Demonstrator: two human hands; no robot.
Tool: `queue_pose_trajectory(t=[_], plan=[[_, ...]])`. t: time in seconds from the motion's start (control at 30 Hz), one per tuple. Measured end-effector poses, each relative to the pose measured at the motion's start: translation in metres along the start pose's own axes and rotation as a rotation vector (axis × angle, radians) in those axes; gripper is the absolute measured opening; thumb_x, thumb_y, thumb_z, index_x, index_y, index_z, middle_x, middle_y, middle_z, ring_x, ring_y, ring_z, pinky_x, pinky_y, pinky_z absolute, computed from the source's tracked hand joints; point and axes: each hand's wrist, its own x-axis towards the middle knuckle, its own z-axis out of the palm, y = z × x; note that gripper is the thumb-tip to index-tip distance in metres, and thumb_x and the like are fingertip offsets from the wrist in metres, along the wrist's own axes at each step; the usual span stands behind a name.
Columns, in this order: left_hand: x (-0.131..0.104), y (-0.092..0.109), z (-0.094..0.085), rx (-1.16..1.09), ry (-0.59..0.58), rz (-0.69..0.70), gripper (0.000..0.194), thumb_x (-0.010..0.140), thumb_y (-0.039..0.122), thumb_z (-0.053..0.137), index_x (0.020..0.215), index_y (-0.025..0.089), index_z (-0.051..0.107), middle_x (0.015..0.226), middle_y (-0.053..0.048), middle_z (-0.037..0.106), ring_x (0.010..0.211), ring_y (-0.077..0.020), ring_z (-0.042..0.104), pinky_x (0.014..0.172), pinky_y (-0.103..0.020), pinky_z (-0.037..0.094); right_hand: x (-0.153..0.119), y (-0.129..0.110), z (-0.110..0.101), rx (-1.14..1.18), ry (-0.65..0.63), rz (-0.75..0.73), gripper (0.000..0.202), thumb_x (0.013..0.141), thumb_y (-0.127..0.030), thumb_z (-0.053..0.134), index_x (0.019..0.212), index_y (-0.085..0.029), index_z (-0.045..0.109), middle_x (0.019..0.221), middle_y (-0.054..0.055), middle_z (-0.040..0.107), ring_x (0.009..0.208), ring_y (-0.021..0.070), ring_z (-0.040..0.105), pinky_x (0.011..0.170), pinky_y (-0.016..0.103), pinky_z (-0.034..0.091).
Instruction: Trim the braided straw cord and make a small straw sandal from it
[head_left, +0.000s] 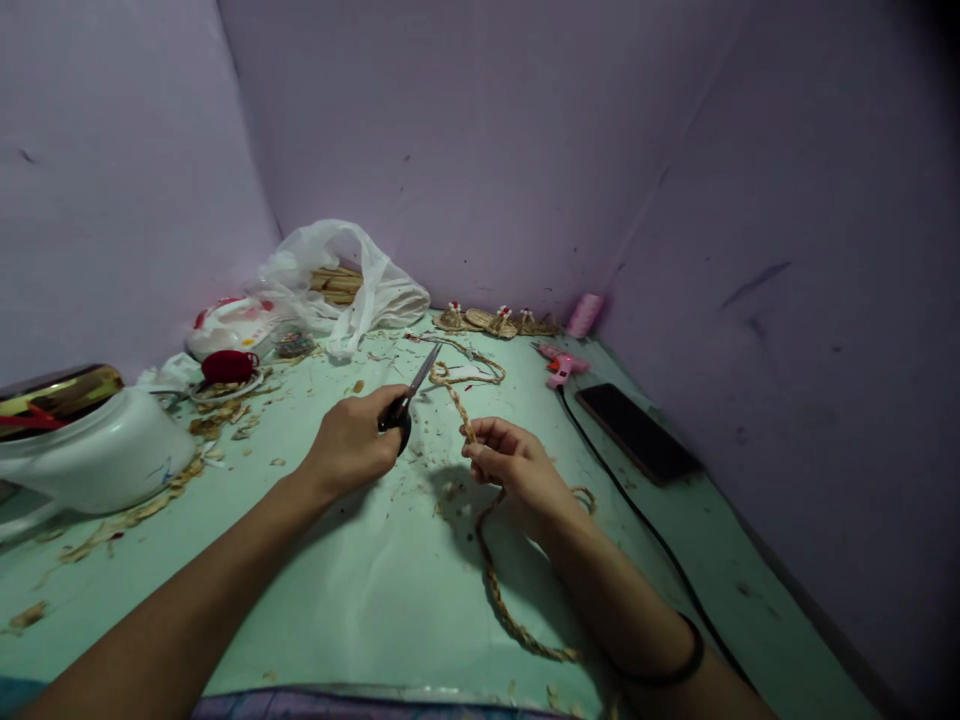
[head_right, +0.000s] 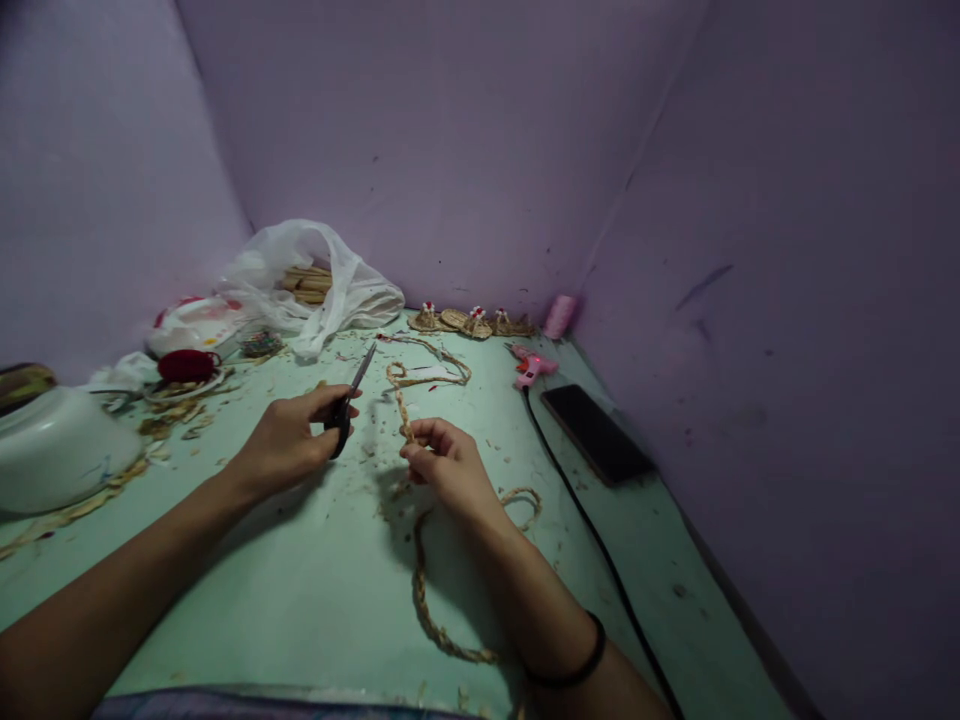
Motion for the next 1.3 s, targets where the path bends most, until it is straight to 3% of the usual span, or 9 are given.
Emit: queue_pose_trajectory(t=[0.17, 0.3, 0.37, 0.57, 0.73, 0.93, 1.03, 1.17, 1.3], plan=[[0.001, 0.005, 0.002, -0.154, -0.022, -0.094, 0.037, 0.065, 0.023, 0.054, 0.101, 0.02, 0.059, 0.085, -0.005, 0.068, 0.078, -0.0204, 0.062, 0.068, -0.03, 0.047, -0.003, 0.0, 0.005, -0.059, -0.076, -0.076, 0.013, 0.063, -0.012, 0.057, 0.073, -0.017, 0.051, 0.067, -0.001, 0.063, 0.055, 0.0089, 0.055, 0.06, 0.025, 0.044], [0.001, 0.014, 0.005, -0.564, -0.139, -0.314, 0.04, 0.061, 0.027, 0.06, 0.098, 0.014, 0.055, 0.07, -0.004, 0.066, 0.063, -0.0188, 0.061, 0.053, -0.027, 0.046, -0.004, 0.002, 0.005, -0.068, -0.151, -0.04, 0.013, 0.066, -0.013, 0.056, 0.077, -0.017, 0.05, 0.067, 0.0, 0.064, 0.049, 0.0085, 0.054, 0.054, 0.025, 0.043], [0.0, 0.017, 0.005, -0.611, -0.17, -0.336, 0.039, 0.06, 0.027, 0.061, 0.096, 0.013, 0.054, 0.066, -0.004, 0.065, 0.059, -0.0177, 0.059, 0.051, -0.026, 0.045, -0.003, 0.003, 0.003, -0.05, -0.16, -0.032, 0.017, 0.067, -0.014, 0.056, 0.083, -0.017, 0.052, 0.066, -0.001, 0.063, 0.046, 0.0074, 0.052, 0.051, 0.024, 0.041], [-0.004, 0.014, 0.004, -0.268, -0.157, -0.079, 0.04, 0.062, 0.021, 0.056, 0.102, 0.017, 0.057, 0.085, -0.004, 0.064, 0.077, -0.0178, 0.06, 0.069, -0.028, 0.047, -0.003, 0.002, 0.0, -0.004, -0.126, -0.041, 0.034, 0.063, -0.013, 0.055, 0.096, -0.018, 0.058, 0.067, -0.004, 0.058, 0.039, 0.004, 0.042, 0.04, 0.02, 0.034], [-0.004, 0.016, 0.0, -0.206, -0.167, -0.015, 0.042, 0.063, 0.019, 0.051, 0.105, 0.016, 0.055, 0.086, -0.003, 0.064, 0.075, -0.0161, 0.059, 0.07, -0.027, 0.046, -0.003, 0.002, 0.001, -0.002, -0.104, -0.038, 0.038, 0.061, -0.012, 0.054, 0.097, -0.018, 0.06, 0.067, -0.004, 0.058, 0.039, 0.0035, 0.038, 0.038, 0.019, 0.032], [-0.009, 0.016, -0.002, 0.192, -0.137, 0.307, 0.051, 0.061, 0.02, 0.051, 0.112, 0.017, 0.054, 0.09, -0.006, 0.066, 0.08, -0.0209, 0.057, 0.083, -0.038, 0.038, -0.002, 0.0, 0.001, 0.023, -0.031, -0.101, 0.029, 0.062, -0.015, 0.055, 0.09, -0.017, 0.063, 0.07, -0.003, 0.058, 0.038, 0.0027, 0.035, 0.039, 0.02, 0.035], [-0.01, 0.013, 0.0, 0.3, -0.125, 0.384, 0.054, 0.064, 0.02, 0.05, 0.117, 0.014, 0.05, 0.096, -0.01, 0.065, 0.084, -0.0225, 0.057, 0.088, -0.041, 0.033, -0.003, -0.001, 0.002, 0.012, -0.022, -0.11, 0.021, 0.062, -0.016, 0.055, 0.082, -0.017, 0.064, 0.069, -0.003, 0.057, 0.038, 0.003, 0.035, 0.04, 0.021, 0.036], [-0.008, 0.008, 0.002, 0.314, -0.13, 0.337, 0.05, 0.066, 0.015, 0.045, 0.115, 0.019, 0.053, 0.083, -0.006, 0.067, 0.077, -0.0217, 0.058, 0.078, -0.036, 0.038, -0.002, 0.0, 0.002, -0.011, -0.038, -0.108, 0.018, 0.062, -0.015, 0.055, 0.077, -0.016, 0.065, 0.065, -0.004, 0.056, 0.038, 0.0031, 0.035, 0.039, 0.021, 0.036], [-0.003, 0.002, 0.002, 0.167, -0.074, 0.044, 0.039, 0.067, 0.016, 0.045, 0.102, 0.027, 0.061, 0.077, -0.001, 0.067, 0.071, -0.0201, 0.059, 0.063, -0.028, 0.04, -0.002, 0.001, 0.002, 0.031, -0.012, -0.092, 0.034, 0.061, -0.016, 0.056, 0.094, -0.018, 0.063, 0.068, -0.004, 0.058, 0.038, 0.0031, 0.035, 0.041, 0.021, 0.036]])
